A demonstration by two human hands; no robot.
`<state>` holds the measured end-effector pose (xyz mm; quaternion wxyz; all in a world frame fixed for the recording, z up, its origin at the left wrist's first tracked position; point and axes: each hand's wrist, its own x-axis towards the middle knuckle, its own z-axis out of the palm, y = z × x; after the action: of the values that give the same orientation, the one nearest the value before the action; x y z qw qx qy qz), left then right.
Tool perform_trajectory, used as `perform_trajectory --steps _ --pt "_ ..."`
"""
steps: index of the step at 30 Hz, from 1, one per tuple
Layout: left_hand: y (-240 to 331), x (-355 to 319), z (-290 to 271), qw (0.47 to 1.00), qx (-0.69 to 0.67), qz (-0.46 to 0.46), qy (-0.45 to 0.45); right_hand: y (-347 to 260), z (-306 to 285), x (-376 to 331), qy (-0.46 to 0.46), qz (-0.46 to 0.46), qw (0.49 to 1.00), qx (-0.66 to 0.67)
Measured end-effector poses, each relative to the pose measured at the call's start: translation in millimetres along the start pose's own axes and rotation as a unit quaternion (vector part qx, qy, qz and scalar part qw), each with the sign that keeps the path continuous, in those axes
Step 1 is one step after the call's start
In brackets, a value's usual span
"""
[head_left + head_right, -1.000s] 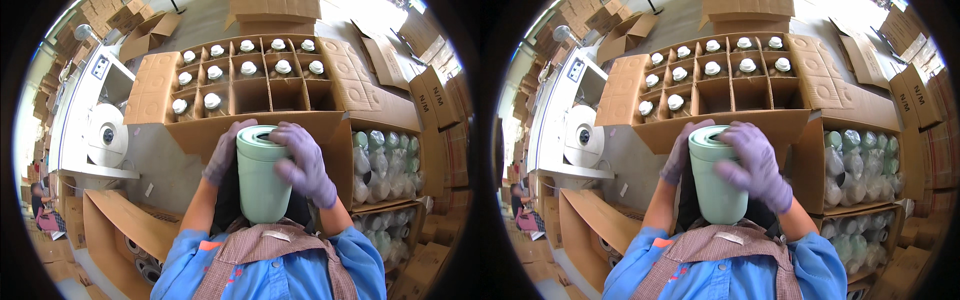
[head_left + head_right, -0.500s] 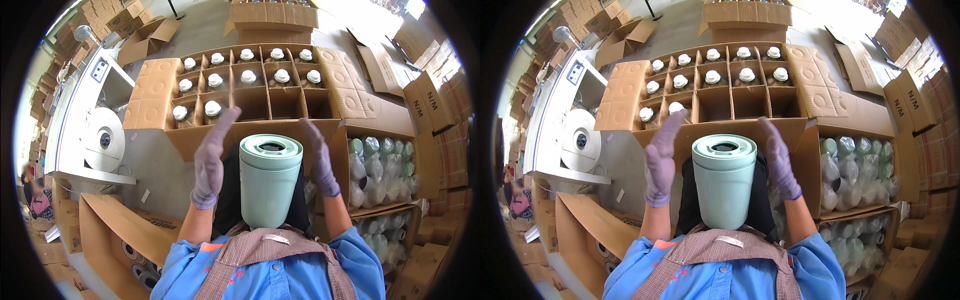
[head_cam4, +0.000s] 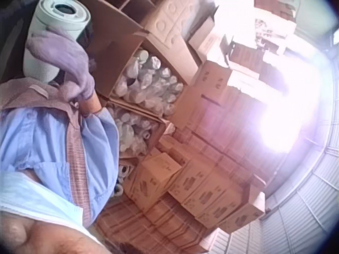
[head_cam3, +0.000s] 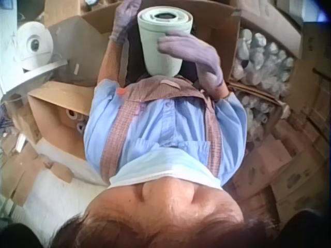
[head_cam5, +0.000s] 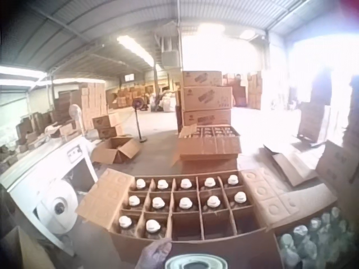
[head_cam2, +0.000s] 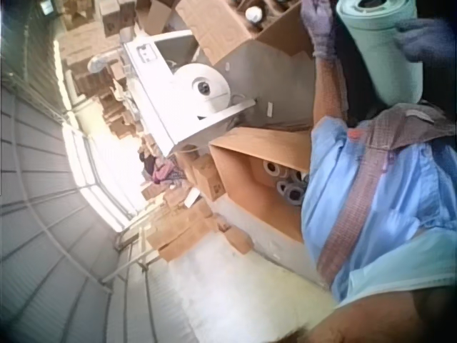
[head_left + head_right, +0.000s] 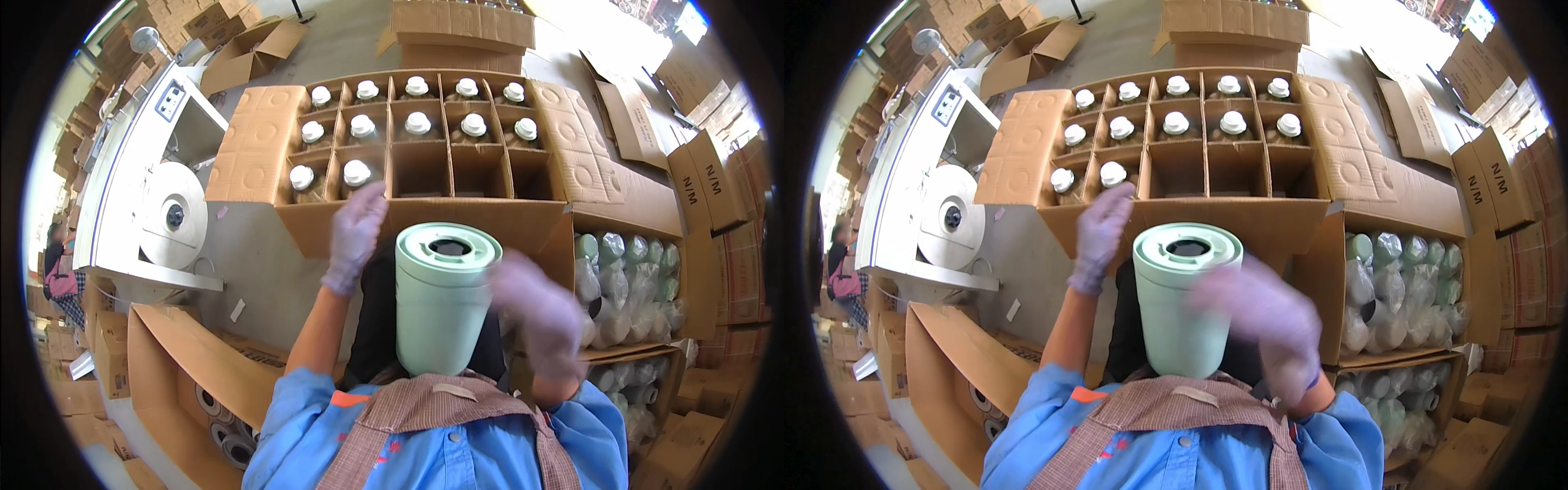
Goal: The person assembles thermos bottles by taking the main body from a cardboard box, screwing on the lid, and placing a plastic bag over the top. They repeat this process for multiple bottles, handling both light green and white containers.
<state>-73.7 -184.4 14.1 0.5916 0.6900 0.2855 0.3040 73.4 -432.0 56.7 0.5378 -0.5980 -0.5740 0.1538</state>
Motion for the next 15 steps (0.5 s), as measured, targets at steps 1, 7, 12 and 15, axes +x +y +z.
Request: perform_trajectory --steps 1,7,12,15 --pt "22 -7 -4 0.993 -0.113 0.009 0.045 0 -8 4 0.025 0.010 0.999 -0.021" --pt "-8 -3 13 0.987 -0.081 -0.051 -0.129 -4 4 19 -0.090 -0.039 0.995 -0.002" --pt "51 -10 -4 0.988 -0.115 0.082 -0.069 26 -22 36 0.102 0.106 0.986 0.080" --pt "63 -31 18 0.962 -0.044 0.191 -0.191 77 -2 26 0.096 0.186 0.931 0.300"
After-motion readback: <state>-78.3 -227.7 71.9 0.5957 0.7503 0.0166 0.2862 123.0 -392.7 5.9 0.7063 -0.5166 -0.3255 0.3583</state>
